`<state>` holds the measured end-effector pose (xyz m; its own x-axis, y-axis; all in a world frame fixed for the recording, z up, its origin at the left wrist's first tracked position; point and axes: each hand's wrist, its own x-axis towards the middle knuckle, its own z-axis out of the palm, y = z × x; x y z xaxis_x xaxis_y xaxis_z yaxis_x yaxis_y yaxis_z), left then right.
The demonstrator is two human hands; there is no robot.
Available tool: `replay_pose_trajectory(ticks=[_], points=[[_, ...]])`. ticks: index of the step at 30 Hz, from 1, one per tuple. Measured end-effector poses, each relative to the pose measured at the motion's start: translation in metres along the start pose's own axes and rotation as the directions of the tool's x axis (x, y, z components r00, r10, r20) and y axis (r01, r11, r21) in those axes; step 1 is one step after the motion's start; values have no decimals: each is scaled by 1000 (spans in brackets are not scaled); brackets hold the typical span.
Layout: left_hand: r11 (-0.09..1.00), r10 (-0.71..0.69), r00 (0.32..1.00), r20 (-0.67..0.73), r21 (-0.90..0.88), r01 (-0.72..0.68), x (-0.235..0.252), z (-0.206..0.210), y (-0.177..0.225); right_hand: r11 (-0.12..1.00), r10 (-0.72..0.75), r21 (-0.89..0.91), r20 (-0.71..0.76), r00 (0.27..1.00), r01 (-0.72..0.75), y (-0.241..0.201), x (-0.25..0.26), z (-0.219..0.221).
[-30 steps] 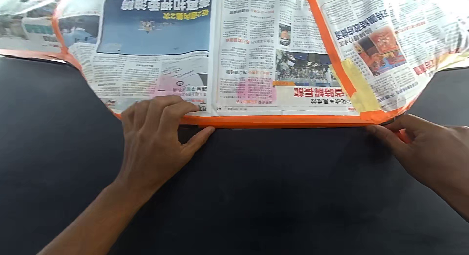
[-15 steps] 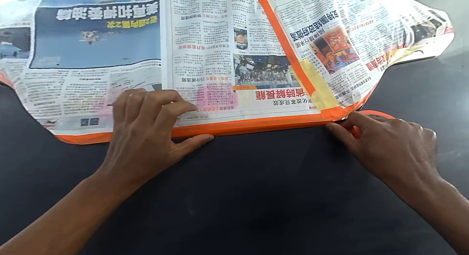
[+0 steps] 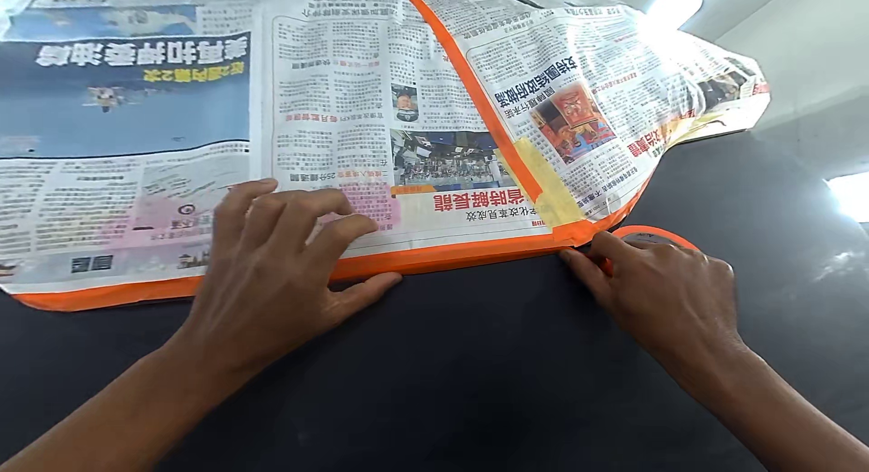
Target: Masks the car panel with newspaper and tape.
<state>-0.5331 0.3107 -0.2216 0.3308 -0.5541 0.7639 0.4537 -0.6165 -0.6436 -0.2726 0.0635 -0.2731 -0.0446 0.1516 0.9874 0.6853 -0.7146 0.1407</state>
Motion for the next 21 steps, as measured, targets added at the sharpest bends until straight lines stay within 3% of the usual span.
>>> replay_pose_trajectory(ticks=[8,14,17,21], points=[[993,115,993,-11,-15,-115,53,26,47,1000,-1,-23,3,1000,1,-3,2,-1],[992,117,993,3,-47,-117,82,46,86,999,10,-36,20,1000,-10,-5,2,-2],[991,129,991,26,-42,-127,63,29,65,999,17,-31,17,1000,-16,-4,3,-1],[994,102,994,47,42,-104,-5,-5,-4,999,22,-30,39,999,-21,-4,3,0]])
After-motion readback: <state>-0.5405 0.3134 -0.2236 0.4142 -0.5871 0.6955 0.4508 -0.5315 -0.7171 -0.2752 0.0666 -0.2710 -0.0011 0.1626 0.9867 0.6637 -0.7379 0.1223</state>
